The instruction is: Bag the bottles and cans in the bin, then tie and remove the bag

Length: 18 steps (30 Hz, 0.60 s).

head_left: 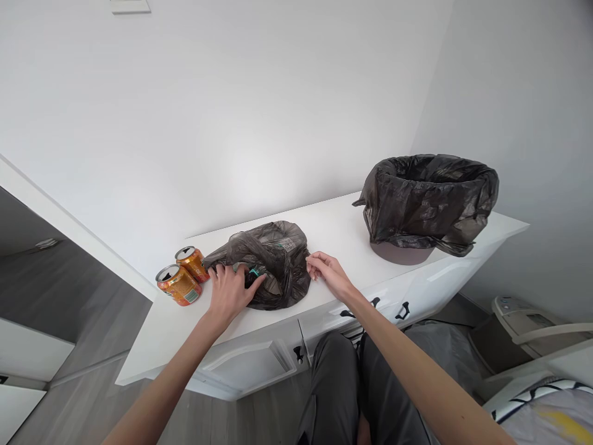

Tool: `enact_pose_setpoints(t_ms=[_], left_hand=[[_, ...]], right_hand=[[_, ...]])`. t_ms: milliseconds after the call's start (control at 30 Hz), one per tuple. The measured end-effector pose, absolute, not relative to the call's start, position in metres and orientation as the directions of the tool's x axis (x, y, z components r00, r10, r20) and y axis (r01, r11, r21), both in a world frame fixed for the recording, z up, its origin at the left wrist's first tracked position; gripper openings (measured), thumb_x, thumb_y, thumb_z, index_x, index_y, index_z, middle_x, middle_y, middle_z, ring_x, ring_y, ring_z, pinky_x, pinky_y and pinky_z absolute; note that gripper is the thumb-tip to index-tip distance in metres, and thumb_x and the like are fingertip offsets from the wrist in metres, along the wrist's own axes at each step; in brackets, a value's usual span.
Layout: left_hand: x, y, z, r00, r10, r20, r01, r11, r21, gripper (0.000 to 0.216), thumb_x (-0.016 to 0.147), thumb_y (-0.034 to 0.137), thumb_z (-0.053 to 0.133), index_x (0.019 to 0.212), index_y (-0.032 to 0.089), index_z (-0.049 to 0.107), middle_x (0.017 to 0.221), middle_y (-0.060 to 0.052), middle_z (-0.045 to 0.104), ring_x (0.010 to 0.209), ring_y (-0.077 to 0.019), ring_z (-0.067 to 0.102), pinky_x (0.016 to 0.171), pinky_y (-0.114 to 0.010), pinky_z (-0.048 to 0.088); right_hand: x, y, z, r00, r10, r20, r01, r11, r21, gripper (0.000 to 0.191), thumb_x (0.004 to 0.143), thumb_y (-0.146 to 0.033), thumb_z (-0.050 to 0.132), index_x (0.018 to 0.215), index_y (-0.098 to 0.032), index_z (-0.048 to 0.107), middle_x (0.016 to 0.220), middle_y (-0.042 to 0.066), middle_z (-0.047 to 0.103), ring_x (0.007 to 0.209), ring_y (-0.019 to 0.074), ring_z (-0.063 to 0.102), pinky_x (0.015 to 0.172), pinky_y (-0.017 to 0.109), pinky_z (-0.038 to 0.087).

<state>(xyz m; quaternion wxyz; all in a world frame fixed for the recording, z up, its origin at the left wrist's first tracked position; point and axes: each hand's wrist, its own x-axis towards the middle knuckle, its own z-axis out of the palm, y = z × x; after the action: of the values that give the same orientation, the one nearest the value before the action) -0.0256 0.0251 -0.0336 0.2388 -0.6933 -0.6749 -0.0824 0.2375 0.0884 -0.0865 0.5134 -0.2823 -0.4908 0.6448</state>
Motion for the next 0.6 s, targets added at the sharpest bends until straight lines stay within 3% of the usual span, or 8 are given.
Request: enact_pose_setpoints(t_ms=[367, 600], left_hand=[[-0.025, 0.03, -0.039, 0.145, 0.895, 0.423, 0.971, -0.047, -0.234, 0.048, 0.1, 0.055, 0.048, 0.108, 0.017, 0.075, 0.097, -0.021, 0.075, 0.107, -0.0449, 0.064, 0.104, -0.065, 0.033], [-0.04, 0.013, -0.02, 0.106, 0.824, 0.557, 0.994, -0.088, -0.059, 0.043, 0.1, 0.055, 0.048, 0.107, 0.019, 0.07, 0.114, -0.021, 0.068, 0.118, -0.0423, 0.058, 0.101, -0.056, 0.043]], right_hand=[[0.238, 0.085, -0.081, -0.313, 0.941, 0.126, -0.359, 0.005, -0.933, 0.035, 0.08, -0.053, 0.079, 0.075, -0.022, 0.063, 0.073, -0.001, 0.062, 0.06, 0.013, 0.052, 0.06, 0.031, 0.038], [0.238, 0.085, -0.082, -0.313, 0.941, 0.129, -0.377, 0.002, -0.926, 0.035, 0.079, -0.052, 0.079, 0.074, -0.022, 0.063, 0.073, -0.001, 0.062, 0.06, 0.0129, 0.051, 0.06, 0.031, 0.038]])
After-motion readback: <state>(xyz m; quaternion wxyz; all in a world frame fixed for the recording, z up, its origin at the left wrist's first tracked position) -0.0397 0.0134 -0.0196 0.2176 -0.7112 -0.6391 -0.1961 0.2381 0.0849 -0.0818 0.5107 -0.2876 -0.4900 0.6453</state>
